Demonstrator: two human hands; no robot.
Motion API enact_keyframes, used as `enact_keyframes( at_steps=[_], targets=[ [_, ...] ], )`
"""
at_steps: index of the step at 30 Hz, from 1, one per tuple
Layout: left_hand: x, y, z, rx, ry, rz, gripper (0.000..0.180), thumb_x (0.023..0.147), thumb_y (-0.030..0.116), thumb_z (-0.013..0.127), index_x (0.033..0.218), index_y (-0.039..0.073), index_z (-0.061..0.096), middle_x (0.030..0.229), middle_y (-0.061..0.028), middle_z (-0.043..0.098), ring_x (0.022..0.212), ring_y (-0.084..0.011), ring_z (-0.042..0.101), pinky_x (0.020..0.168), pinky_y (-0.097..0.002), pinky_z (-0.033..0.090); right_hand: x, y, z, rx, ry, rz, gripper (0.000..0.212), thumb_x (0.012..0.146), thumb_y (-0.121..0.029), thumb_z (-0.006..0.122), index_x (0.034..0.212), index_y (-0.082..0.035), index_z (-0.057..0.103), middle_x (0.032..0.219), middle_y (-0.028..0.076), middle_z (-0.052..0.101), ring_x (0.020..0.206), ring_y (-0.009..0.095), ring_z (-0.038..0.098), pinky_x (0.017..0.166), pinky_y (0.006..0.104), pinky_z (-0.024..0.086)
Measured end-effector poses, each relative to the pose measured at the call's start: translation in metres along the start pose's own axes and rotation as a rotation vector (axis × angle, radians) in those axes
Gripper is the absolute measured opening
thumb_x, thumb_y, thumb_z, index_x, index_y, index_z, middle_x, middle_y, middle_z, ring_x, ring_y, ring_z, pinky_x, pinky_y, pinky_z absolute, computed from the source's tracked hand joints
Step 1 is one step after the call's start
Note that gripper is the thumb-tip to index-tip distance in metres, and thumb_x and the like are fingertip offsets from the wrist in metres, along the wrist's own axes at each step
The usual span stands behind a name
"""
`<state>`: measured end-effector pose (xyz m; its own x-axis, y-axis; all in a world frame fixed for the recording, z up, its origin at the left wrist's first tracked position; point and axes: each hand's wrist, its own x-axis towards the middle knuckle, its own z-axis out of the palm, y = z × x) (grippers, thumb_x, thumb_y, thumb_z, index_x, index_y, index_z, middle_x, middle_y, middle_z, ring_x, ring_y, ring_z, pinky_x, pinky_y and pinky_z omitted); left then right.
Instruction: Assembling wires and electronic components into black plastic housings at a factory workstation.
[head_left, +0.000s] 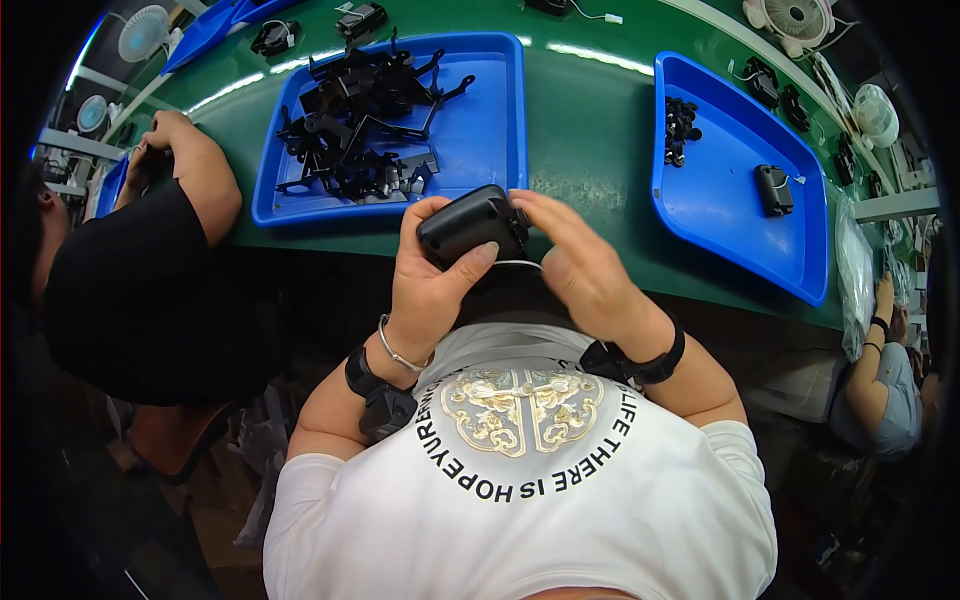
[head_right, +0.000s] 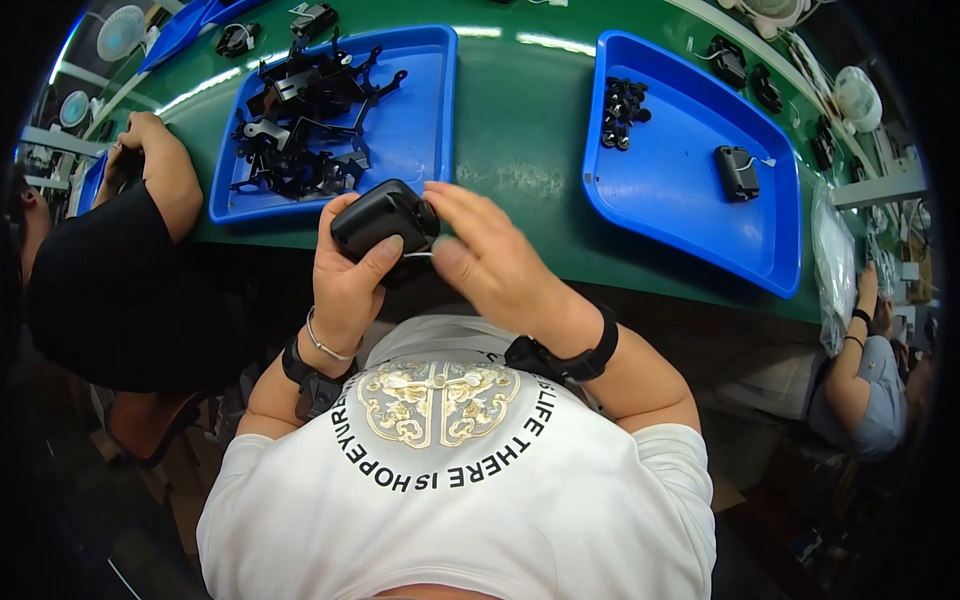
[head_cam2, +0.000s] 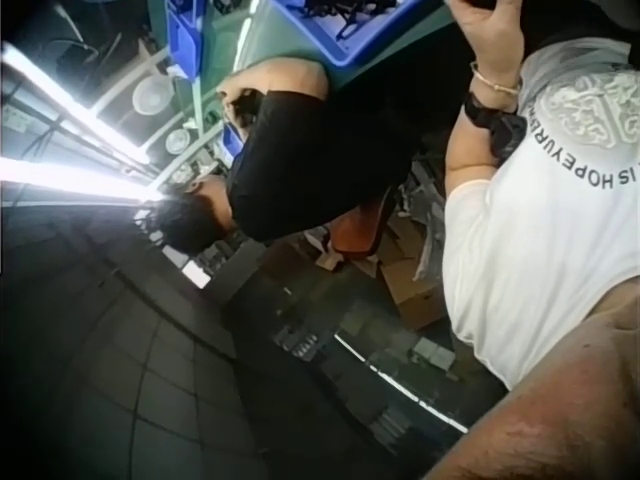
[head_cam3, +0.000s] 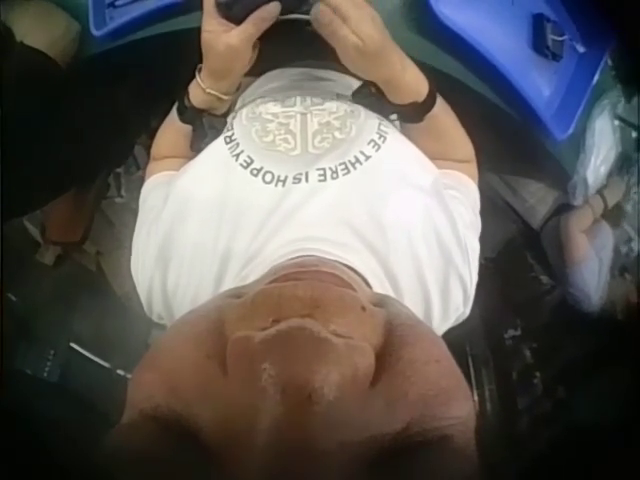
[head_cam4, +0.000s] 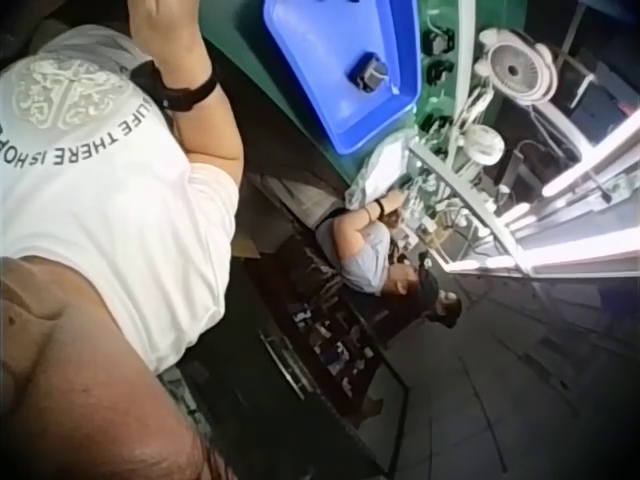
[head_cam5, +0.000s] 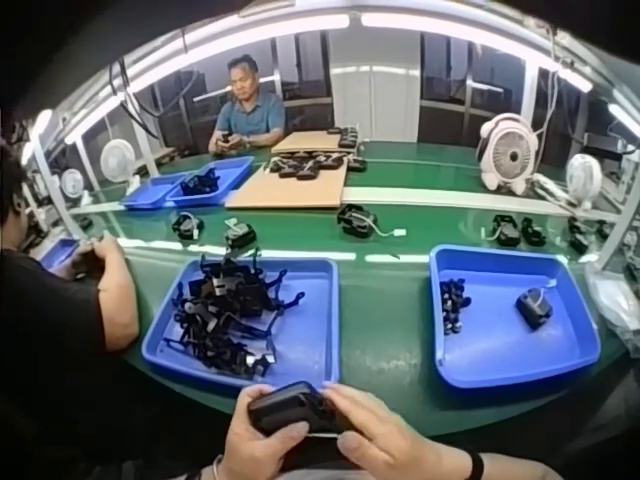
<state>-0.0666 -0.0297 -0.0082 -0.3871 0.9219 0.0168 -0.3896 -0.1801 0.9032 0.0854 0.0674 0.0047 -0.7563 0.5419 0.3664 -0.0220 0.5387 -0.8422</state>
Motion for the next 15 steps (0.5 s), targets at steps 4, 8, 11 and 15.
enact_keyframes(
  at_steps=[4, 8, 11, 15],
  targets=[
    [0.005, 0.001, -0.004, 0.037, 0.094, 0.056, 0.045, 0.078, -0.001, 0.066, 0.113, 0.007, 0.039, 0.101, -0.0035, 0.055, 0.091, -0.0092, 0.055, 0.080, -0.0217, 0.046, -0.006, -0.010, -0.011, -0.160, -0.184, -0.172, 0.047, 0.092, -0.023, 0.037, 0.131, 0.004, 0.038, 0.141, 0.025, 0.027, 0.127, 0.035, 0.032, 0.104, 0.0394, 0.024],
    [0.000, -0.002, -0.003, 0.021, 0.088, 0.077, 0.045, 0.078, -0.003, 0.066, 0.113, 0.007, 0.040, 0.101, -0.0038, 0.055, 0.091, -0.0102, 0.056, 0.080, -0.0225, 0.046, -0.002, -0.014, -0.010, -0.179, 0.041, 0.000, 0.046, 0.090, -0.023, 0.038, 0.129, 0.002, 0.040, 0.141, 0.024, 0.026, 0.128, 0.038, 0.028, 0.105, 0.0434, 0.020],
    [0.000, -0.003, -0.003, -0.012, 0.086, 0.079, 0.045, 0.077, -0.004, 0.066, 0.113, 0.007, 0.040, 0.101, -0.0042, 0.056, 0.091, -0.0111, 0.056, 0.080, -0.0233, 0.047, -0.004, -0.016, -0.012, -0.153, -0.117, -0.153, 0.048, 0.090, -0.025, 0.040, 0.131, 0.000, 0.040, 0.141, 0.024, 0.026, 0.129, 0.039, 0.026, 0.105, 0.0447, 0.018],
    [-0.001, -0.008, -0.003, -0.035, 0.123, 0.091, 0.046, 0.077, -0.006, 0.065, 0.113, 0.007, 0.040, 0.102, -0.0052, 0.056, 0.091, -0.0124, 0.057, 0.081, -0.0249, 0.047, -0.001, -0.001, -0.003, -0.163, -0.090, -0.084, 0.049, 0.090, -0.028, 0.043, 0.132, -0.002, 0.039, 0.142, 0.024, 0.025, 0.130, 0.039, 0.023, 0.105, 0.0462, 0.017]
  ],
)
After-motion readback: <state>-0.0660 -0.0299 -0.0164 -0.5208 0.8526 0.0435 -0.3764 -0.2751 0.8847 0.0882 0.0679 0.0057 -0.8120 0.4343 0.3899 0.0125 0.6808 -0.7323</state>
